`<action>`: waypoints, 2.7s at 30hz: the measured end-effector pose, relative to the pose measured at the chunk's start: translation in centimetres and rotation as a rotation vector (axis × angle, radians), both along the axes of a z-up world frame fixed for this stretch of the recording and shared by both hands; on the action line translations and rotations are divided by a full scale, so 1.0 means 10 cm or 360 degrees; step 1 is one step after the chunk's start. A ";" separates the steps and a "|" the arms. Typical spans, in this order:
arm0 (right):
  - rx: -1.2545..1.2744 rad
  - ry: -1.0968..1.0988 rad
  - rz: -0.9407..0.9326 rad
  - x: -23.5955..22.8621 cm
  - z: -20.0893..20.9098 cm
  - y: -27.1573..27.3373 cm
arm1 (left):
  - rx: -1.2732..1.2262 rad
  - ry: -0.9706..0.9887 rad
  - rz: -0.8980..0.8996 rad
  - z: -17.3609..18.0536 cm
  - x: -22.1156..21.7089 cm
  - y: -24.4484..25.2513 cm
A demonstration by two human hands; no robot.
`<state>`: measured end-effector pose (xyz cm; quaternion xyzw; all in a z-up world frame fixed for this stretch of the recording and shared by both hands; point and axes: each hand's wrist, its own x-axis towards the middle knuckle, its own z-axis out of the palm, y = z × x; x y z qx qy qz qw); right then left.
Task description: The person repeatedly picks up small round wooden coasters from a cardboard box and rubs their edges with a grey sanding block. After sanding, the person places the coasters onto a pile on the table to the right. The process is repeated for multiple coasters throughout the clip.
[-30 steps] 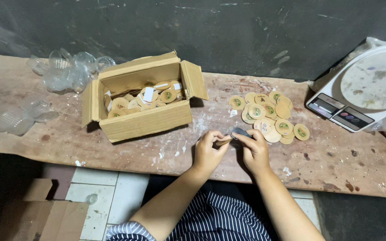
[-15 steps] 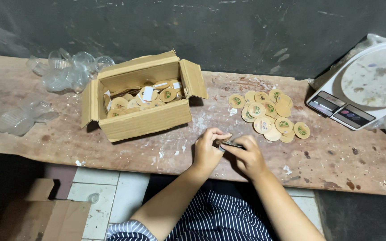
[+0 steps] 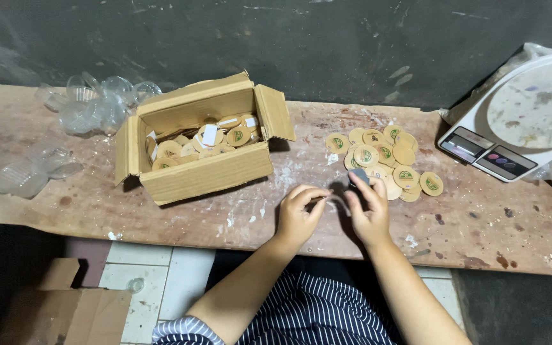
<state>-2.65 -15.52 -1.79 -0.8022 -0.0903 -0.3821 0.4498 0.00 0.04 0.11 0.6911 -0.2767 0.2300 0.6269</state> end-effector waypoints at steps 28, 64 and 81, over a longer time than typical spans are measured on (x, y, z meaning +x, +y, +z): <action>0.0180 0.0165 -0.0845 0.11 0.07 -0.75 | -0.0141 0.0450 -0.0154 -0.32 0.10 -0.07; 0.0670 -0.0184 -0.0902 0.06 -0.16 -0.92 | 0.1876 0.1057 0.0529 0.88 1.38 1.77; 0.0632 -0.0098 -0.0893 0.06 -0.15 -0.93 | 0.1753 0.0938 0.0660 0.89 1.32 1.76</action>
